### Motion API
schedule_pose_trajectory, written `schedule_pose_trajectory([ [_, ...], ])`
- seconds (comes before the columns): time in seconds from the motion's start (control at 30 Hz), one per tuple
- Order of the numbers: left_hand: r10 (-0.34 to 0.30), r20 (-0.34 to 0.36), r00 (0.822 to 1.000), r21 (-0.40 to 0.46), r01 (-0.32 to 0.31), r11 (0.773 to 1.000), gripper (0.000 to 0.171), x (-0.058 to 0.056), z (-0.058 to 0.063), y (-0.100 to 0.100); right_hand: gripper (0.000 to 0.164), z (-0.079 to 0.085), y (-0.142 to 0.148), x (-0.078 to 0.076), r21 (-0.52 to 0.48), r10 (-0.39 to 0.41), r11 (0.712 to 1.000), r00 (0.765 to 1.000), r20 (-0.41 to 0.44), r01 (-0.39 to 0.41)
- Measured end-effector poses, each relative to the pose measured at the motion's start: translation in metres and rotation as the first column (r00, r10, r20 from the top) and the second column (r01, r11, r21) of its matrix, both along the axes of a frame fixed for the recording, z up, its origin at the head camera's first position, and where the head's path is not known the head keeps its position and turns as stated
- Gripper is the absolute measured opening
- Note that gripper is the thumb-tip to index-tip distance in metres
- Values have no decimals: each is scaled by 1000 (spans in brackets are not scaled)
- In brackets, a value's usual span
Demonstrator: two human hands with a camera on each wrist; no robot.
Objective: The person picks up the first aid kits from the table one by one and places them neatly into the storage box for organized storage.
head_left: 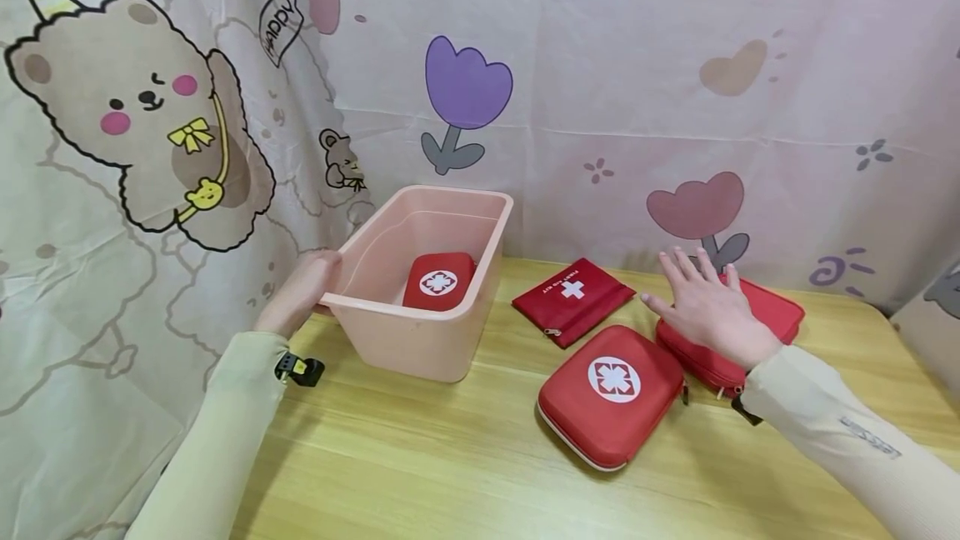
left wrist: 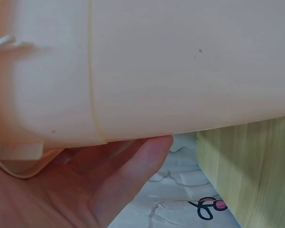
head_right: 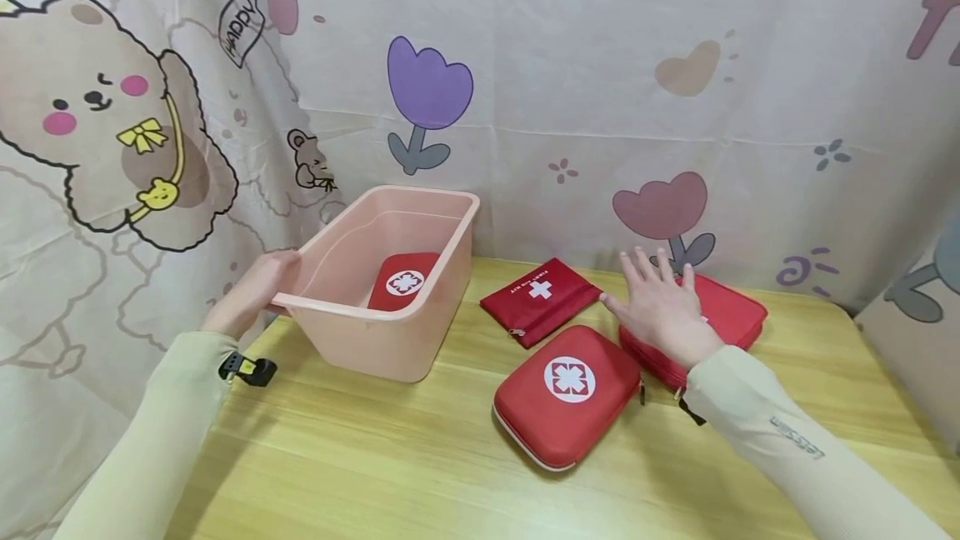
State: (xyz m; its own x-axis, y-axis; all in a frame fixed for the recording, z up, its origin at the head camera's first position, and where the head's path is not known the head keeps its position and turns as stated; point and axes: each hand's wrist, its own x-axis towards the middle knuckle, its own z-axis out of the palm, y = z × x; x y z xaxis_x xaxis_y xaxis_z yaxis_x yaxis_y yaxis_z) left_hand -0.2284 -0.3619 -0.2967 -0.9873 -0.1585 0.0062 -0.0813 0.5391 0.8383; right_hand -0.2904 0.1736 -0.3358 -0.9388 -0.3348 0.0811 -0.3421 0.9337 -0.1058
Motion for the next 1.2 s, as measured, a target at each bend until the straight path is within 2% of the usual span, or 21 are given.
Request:
schedule_pose_trajectory([
  [0.27, 3, 25, 1000, -3, -2, 1000, 57, -1, 0, 2, 89, -15, 31, 3, -27, -64, 997, 997, 35, 65],
  [0.53, 1, 35, 999, 4, -1, 1000, 58, -2, 1, 1, 88, -23, 55, 7, -38, -100, 994, 994, 50, 102],
  [0.83, -5, 17, 1000, -25, 5, 1000, 57, -2, 0, 0, 91, -35, 71, 8, -62, -136, 988, 988, 74, 141],
  [1.0, -5, 31, 1000, -23, 6, 1000, 58, -1, 0, -2, 94, -45, 74, 5, -102, -145, 983, 985, 95, 154],
  [1.2, -18, 41, 999, -31, 19, 999, 59, -1, 1, 0, 92, -61, 72, 1, -162, -196, 967, 980, 30, 198],
])
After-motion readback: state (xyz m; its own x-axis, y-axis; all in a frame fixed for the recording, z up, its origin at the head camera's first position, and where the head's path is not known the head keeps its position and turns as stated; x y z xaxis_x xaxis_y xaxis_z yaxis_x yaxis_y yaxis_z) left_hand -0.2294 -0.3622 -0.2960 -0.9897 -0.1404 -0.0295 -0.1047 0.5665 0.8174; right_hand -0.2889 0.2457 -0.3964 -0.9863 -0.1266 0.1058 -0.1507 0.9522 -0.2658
